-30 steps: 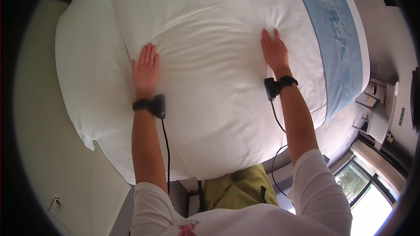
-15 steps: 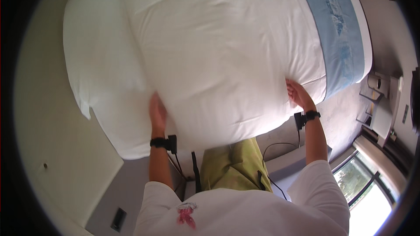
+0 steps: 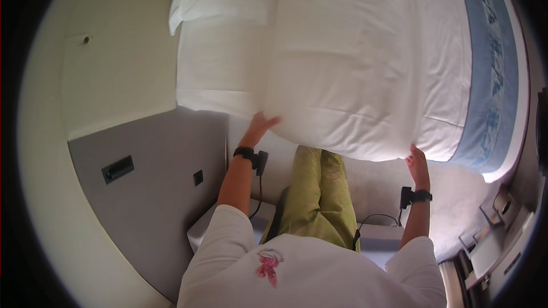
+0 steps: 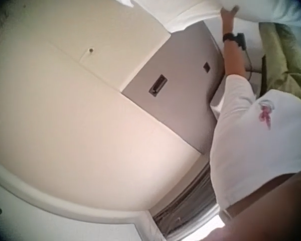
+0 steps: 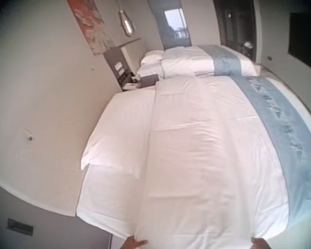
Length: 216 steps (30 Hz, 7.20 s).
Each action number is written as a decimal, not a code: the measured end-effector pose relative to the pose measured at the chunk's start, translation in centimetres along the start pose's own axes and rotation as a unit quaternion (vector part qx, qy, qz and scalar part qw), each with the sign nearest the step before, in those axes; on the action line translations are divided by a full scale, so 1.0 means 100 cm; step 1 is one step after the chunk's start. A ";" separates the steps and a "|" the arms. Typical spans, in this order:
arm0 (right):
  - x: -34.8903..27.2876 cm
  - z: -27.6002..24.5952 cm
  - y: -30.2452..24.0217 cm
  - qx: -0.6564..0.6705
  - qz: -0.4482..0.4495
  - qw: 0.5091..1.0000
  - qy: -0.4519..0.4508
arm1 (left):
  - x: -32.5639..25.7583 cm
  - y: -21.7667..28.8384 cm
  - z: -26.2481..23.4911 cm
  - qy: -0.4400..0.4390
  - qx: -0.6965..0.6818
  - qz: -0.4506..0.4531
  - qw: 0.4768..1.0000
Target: Making the bed by smoothing sheets and pillows in a hotel room.
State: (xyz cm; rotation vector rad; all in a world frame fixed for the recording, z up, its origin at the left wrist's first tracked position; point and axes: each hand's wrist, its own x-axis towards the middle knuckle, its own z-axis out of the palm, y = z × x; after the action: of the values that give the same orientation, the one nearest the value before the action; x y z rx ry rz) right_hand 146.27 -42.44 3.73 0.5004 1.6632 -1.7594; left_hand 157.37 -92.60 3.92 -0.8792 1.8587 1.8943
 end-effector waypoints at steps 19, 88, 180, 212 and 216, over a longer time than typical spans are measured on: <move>0.008 0.001 0.064 -0.100 0.024 0.974 0.200 | -0.056 -0.138 -0.121 0.116 -0.191 -0.197 0.955; 0.014 0.497 0.215 -0.035 0.190 0.980 -0.041 | 0.028 -0.190 -0.389 0.188 -0.479 -0.139 0.846; 0.043 0.732 0.098 -0.478 0.345 0.507 -0.629 | -0.089 0.025 -0.319 0.357 -0.125 0.104 0.920; 0.232 0.782 -0.075 0.333 0.004 0.899 -0.282 | -0.092 -0.005 -0.318 0.410 -0.229 0.043 0.882; 0.224 0.795 0.041 -0.174 -0.135 0.900 -0.377 | -0.062 0.011 -0.309 0.354 -0.189 0.082 0.912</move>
State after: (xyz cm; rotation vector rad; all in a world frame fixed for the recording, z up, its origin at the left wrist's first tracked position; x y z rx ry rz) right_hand 145.89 -124.65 -4.92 -0.5475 1.4436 -1.4911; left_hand 167.16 -121.93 10.29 -1.7841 1.9995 2.2829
